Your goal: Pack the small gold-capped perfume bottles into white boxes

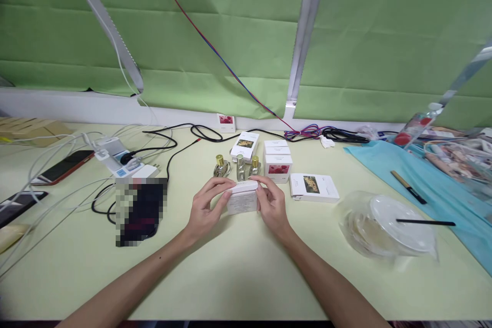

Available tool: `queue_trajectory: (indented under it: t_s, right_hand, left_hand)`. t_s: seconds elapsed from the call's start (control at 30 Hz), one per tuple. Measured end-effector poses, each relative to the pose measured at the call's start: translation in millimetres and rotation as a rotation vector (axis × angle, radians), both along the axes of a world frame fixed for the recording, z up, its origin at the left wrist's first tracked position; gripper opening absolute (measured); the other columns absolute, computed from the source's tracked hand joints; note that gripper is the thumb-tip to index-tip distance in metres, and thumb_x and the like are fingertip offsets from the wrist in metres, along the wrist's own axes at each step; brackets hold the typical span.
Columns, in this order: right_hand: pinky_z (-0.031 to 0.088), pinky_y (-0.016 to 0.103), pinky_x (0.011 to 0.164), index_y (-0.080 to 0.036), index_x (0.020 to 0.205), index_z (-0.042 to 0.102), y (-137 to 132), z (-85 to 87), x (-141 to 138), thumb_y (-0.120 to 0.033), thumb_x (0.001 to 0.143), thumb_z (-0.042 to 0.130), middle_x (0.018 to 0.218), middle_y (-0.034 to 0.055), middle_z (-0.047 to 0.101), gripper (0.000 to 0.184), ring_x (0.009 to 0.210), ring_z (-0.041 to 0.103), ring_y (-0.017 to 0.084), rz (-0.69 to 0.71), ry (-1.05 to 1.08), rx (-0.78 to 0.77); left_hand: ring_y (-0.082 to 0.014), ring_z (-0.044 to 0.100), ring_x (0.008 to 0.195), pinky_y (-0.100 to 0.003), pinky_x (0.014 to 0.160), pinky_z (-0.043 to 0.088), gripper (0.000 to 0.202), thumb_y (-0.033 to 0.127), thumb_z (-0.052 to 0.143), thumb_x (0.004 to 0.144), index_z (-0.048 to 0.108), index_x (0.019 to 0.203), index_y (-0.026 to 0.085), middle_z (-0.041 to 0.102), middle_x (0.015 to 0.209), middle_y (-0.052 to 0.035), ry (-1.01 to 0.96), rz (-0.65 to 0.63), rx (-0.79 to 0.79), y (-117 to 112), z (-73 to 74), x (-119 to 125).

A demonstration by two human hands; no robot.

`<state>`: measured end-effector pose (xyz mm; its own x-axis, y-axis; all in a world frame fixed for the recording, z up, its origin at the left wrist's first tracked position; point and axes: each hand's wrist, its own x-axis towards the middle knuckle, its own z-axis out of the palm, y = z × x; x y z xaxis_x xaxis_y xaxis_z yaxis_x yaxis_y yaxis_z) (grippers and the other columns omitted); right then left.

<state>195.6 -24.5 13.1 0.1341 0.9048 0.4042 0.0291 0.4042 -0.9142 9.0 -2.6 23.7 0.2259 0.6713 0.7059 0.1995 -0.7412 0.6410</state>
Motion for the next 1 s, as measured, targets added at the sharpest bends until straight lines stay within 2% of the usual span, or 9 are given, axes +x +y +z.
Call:
queue_trajectory:
  t_s: [0.17, 0.33, 0.4, 0.47, 0.57, 0.73, 1.0]
  right_hand:
    - [0.044, 0.025, 0.044, -0.024, 0.114, 0.07, -1.7, -2.5, -0.3, -0.037, 0.1, 0.052, 0.097, 0.0052, 0.071, 0.026, 0.047, 0.05, 0.009, -0.006, -0.008, 0.021]
    - [0.044, 0.026, 0.047, -0.022, 0.117, 0.069, -2.1, -3.3, 0.7, -0.037, 0.102, 0.048, 0.067, -0.0003, 0.063, 0.03, 0.047, 0.049, 0.012, -0.017, -0.031, 0.048]
    - [0.045, 0.027, 0.047, -0.022, 0.118, 0.069, -2.0, -3.6, 0.9, -0.038, 0.102, 0.048, 0.074, 0.0016, 0.067, 0.031, 0.047, 0.049, 0.012, -0.025, -0.052, 0.055]
    - [0.046, 0.027, 0.047, -0.023, 0.117, 0.071, -1.7, -3.9, 1.0, -0.039, 0.102, 0.049, 0.094, 0.0063, 0.072, 0.031, 0.051, 0.053, 0.012, -0.039, -0.091, 0.067]
    - [0.049, 0.027, 0.05, -0.024, 0.114, 0.074, -0.7, -4.7, 1.1, -0.039, 0.1, 0.052, 0.116, 0.0097, 0.07, 0.029, 0.069, 0.063, 0.016, -0.05, -0.148, 0.109]
    - [0.054, 0.028, 0.057, -0.025, 0.114, 0.075, 0.4, -4.8, 1.2, -0.034, 0.099, 0.057, 0.116, 0.01, 0.071, 0.026, 0.088, 0.068, 0.02, -0.052, -0.164, 0.152]
    - [0.055, 0.029, 0.057, -0.024, 0.108, 0.077, 1.1, -4.8, 0.5, -0.034, 0.098, 0.058, 0.114, 0.0107, 0.071, 0.024, 0.088, 0.068, 0.021, -0.058, -0.139, 0.129]
  left_hand:
    - [-0.0191, 0.067, 0.099, -0.034, 0.085, 0.057, 0.022, 0.016, 0.059, 0.096, 0.074, 0.111, 0.023, 0.068, 0.106, -0.0079, 0.017, 0.0, 0.026, 2.5, -0.8, -1.7]
    - [-0.0188, 0.067, 0.1, -0.034, 0.085, 0.057, 0.024, 0.013, 0.06, 0.095, 0.074, 0.112, 0.023, 0.069, 0.106, -0.0083, 0.045, -0.012, 0.088, 5.8, -1.4, -4.8]
    - [-0.0191, 0.067, 0.1, -0.034, 0.085, 0.058, 0.024, 0.013, 0.06, 0.095, 0.074, 0.112, 0.023, 0.069, 0.106, -0.0085, 0.052, -0.011, 0.087, 6.3, -1.8, -5.6]
    - [-0.0192, 0.067, 0.1, -0.035, 0.085, 0.058, 0.024, 0.013, 0.06, 0.095, 0.074, 0.112, 0.023, 0.069, 0.106, -0.0086, 0.058, -0.01, 0.09, 6.5, -1.8, -6.0]
    - [-0.0191, 0.067, 0.099, -0.035, 0.085, 0.058, 0.024, 0.013, 0.06, 0.095, 0.073, 0.113, 0.023, 0.069, 0.105, -0.0087, 0.071, -0.012, 0.113, 6.6, -0.6, -6.3]
    - [-0.0188, 0.068, 0.099, -0.034, 0.084, 0.058, 0.025, 0.011, 0.06, 0.094, 0.073, 0.113, 0.022, 0.069, 0.106, -0.0088, 0.089, -0.018, 0.136, 6.4, 2.6, -6.5]
    - [-0.0193, 0.067, 0.101, -0.034, 0.087, 0.057, 0.026, 0.011, 0.059, 0.094, 0.072, 0.114, 0.022, 0.069, 0.107, -0.0089, 0.097, -0.019, 0.114, 6.7, 1.9, -7.0]
